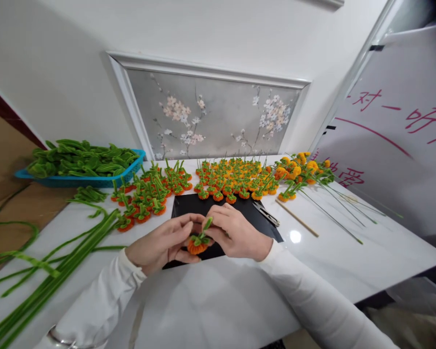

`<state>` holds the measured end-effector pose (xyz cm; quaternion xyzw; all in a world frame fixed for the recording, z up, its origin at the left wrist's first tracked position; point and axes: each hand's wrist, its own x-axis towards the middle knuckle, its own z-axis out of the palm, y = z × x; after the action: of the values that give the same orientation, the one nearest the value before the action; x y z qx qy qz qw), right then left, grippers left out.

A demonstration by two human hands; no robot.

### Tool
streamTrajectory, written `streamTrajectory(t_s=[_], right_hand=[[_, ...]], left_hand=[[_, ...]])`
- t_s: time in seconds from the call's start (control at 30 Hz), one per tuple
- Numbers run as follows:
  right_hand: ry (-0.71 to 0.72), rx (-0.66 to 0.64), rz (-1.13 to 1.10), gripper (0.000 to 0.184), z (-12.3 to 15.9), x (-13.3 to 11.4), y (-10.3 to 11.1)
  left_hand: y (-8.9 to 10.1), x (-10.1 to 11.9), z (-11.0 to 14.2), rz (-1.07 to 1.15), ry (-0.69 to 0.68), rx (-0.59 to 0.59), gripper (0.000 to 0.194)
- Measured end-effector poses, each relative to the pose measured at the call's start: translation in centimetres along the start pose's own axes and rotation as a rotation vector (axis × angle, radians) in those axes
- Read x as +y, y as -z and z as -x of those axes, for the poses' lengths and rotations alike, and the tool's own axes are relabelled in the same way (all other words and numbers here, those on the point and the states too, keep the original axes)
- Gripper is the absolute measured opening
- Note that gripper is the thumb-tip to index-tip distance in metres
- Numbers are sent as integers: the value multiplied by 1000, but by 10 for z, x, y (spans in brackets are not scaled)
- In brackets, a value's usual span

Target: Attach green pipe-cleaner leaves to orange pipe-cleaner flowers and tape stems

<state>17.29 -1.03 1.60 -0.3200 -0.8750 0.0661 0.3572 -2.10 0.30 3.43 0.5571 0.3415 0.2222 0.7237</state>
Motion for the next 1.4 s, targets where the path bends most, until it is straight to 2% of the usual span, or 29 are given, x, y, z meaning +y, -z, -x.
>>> streamTrajectory(t_s=[0.07,0.13,0.2,0.27,0.33,0.47,0.63,0.73,0.8,0.93,1.0,1.1,1.17,1.23,1.4], right_hand=[[-59,19,52,8,0,2,-1],[-98,30,79,7,1,4,-2],[-120,35,84,7,1,6,-4],[-132,32,76,6,1,8,-5],[-132,27,59,7,1,9,-6],[-130,56,-43,9,-1,9,-5],[-80,92,-317,8,-3,5,-2],[-86,120,-337,9,-2,5,-3],[-113,131,-301,7,-1,5,-5],[-215,131,-220,5,-1,7,-12],[-251,130,-204,6,-1,7,-14],[-267,130,-200,8,-1,7,-16],[-268,125,-203,9,-2,7,-15],[-247,115,-205,11,-2,7,-14],[-151,60,-166,12,-2,9,-8]], left_hand=[[-5,-1,-4,-131,-203,100,33],[-10,-4,-9,-321,-328,190,36],[-15,-8,-14,-461,-352,275,32],[-17,-9,-15,-511,-310,316,22],[-17,-7,-13,-442,-222,283,15],[-12,-2,-6,-106,-74,177,10],[-7,-2,-5,137,-24,44,8],[-9,-3,-5,143,-31,21,13],[-12,-3,-4,-6,-136,109,17],[-20,-5,-5,-602,-448,363,29],[-21,-8,-6,-832,-512,421,23],[-20,-12,-9,-960,-561,493,10],[-18,-13,-11,-924,-538,507,6],[-15,-12,-11,-813,-482,472,5],[-13,-2,-6,-408,-244,267,7]])
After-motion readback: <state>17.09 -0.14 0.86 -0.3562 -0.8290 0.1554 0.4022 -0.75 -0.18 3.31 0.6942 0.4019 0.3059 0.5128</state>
